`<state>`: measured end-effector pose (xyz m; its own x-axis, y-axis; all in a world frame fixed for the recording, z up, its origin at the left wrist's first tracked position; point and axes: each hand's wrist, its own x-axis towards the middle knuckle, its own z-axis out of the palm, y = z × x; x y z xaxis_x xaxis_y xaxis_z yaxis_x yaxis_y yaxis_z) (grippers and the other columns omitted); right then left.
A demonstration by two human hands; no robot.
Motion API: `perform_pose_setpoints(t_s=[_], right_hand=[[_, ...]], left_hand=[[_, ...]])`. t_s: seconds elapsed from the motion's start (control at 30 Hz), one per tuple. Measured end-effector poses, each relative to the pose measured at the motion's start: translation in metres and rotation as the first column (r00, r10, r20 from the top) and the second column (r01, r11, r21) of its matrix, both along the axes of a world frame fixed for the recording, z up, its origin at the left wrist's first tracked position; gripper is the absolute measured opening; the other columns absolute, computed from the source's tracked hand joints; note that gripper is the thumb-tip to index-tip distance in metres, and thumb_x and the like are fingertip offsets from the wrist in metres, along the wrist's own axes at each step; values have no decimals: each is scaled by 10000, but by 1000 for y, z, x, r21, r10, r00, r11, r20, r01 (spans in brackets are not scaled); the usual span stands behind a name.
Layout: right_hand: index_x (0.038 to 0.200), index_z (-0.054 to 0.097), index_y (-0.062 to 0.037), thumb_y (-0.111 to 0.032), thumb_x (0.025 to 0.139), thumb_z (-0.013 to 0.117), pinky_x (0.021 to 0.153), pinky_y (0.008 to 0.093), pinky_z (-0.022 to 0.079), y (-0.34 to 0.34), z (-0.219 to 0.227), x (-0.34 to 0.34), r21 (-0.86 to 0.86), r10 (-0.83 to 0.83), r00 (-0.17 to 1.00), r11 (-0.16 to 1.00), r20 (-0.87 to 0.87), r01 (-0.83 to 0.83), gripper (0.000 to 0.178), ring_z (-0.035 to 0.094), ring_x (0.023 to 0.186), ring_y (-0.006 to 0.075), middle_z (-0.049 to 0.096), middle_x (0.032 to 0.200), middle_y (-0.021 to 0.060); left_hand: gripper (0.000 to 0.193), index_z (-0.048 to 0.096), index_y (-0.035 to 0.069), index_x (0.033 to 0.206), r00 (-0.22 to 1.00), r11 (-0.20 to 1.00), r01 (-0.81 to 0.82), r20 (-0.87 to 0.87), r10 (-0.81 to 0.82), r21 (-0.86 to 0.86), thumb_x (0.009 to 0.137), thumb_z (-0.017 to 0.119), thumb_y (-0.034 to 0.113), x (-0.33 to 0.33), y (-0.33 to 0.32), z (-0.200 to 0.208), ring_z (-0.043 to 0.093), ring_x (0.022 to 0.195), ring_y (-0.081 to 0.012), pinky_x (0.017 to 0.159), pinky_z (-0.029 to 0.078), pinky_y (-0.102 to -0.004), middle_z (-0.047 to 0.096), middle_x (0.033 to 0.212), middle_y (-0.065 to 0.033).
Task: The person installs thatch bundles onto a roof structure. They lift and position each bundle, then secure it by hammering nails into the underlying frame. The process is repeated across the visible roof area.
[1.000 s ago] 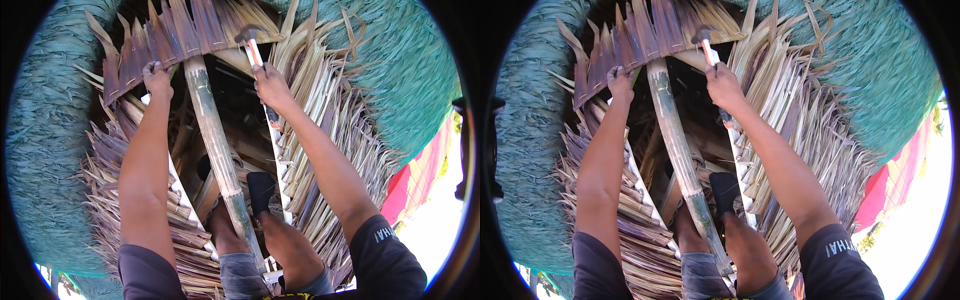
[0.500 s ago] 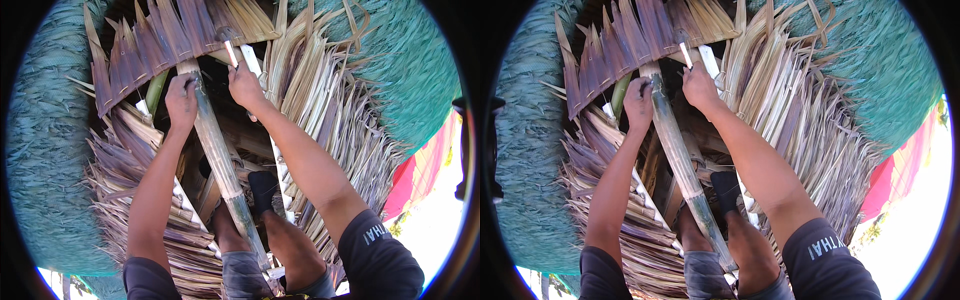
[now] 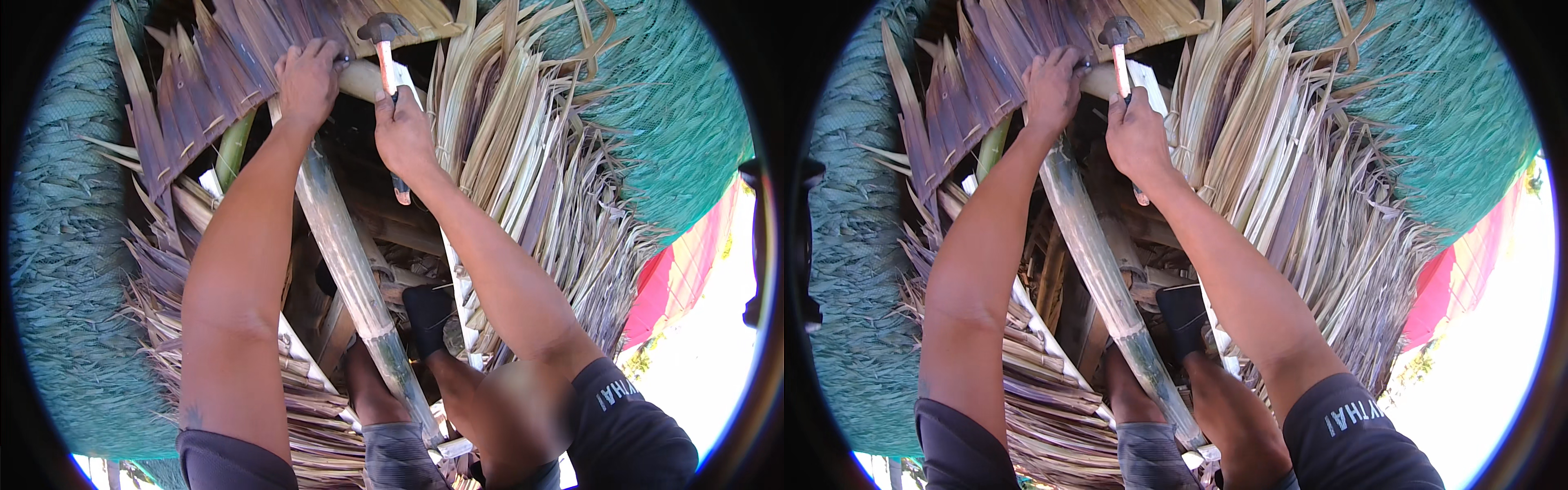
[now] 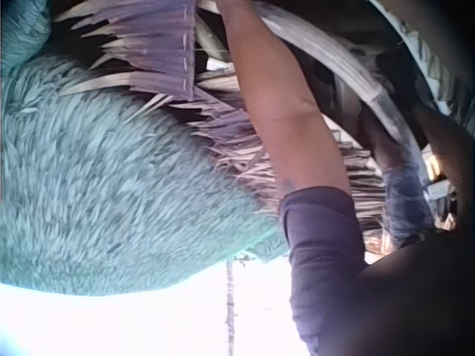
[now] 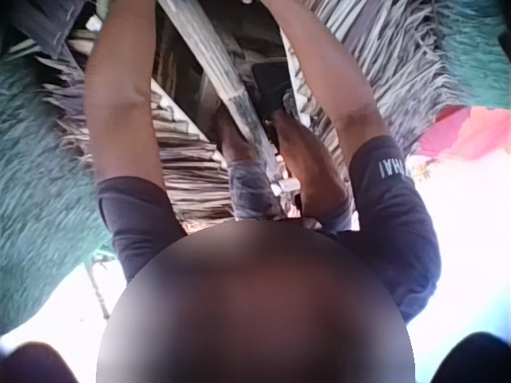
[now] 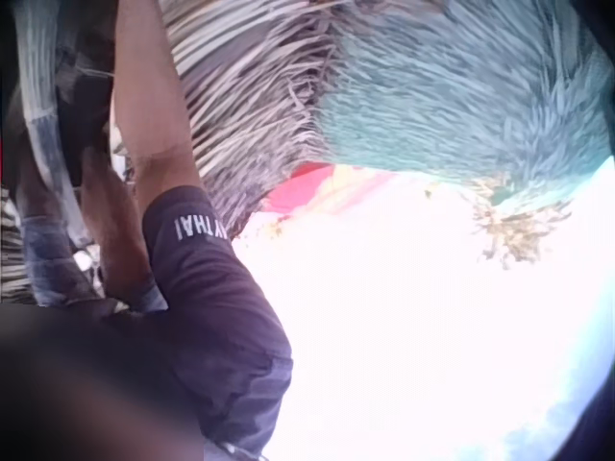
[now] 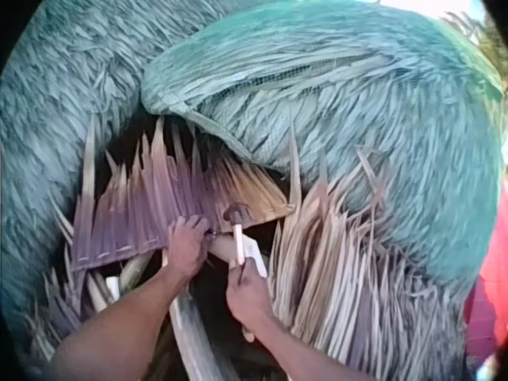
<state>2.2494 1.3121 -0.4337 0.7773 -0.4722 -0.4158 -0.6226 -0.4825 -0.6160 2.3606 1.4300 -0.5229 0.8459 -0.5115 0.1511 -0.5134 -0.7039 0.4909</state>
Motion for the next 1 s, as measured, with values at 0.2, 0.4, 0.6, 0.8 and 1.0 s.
perform_pose_setpoints(t_s=[0.2,0.4,0.6,0.8,1.0], right_hand=[[1059,455,54,-283,1048,462,715,627,466,8,23,-11,34,11,999,999,-35,-9,338,615,771,572,625,772,370],[1075,438,25,-220,1046,473,610,617,461,24,31,-27,46,37,995,998,95,-42,249,603,678,552,600,683,330],[1060,438,32,-190,1034,491,620,622,461,29,20,-26,34,82,996,996,25,-82,230,597,678,554,593,669,327],[1039,434,34,-176,1025,503,638,628,473,29,23,-26,-8,105,994,994,31,-105,221,604,688,552,604,687,331],[1021,449,34,-193,1033,493,634,641,467,25,16,-23,26,79,997,997,5,-79,231,604,693,556,607,693,335]], left_hand=[[222,677,102,1078,972,996,-37,-235,17,-80,878,687,199,15,8,-7,614,1052,-335,936,457,-466,689,1177,-37],[214,684,117,1087,986,981,-6,-165,-27,-194,889,679,198,11,10,-9,597,1081,-317,993,436,-444,665,1278,-2],[224,676,116,1131,994,998,-7,-106,0,-66,922,644,192,3,9,-8,562,1148,-284,1034,401,-432,618,1338,20],[215,670,117,1120,994,999,-18,-112,13,-50,917,648,185,1,7,-1,552,1155,-277,1040,391,-440,615,1324,8],[205,666,103,1097,981,998,-19,-195,7,-59,900,665,163,3,6,5,550,1149,-289,1043,391,-442,607,1334,6]])
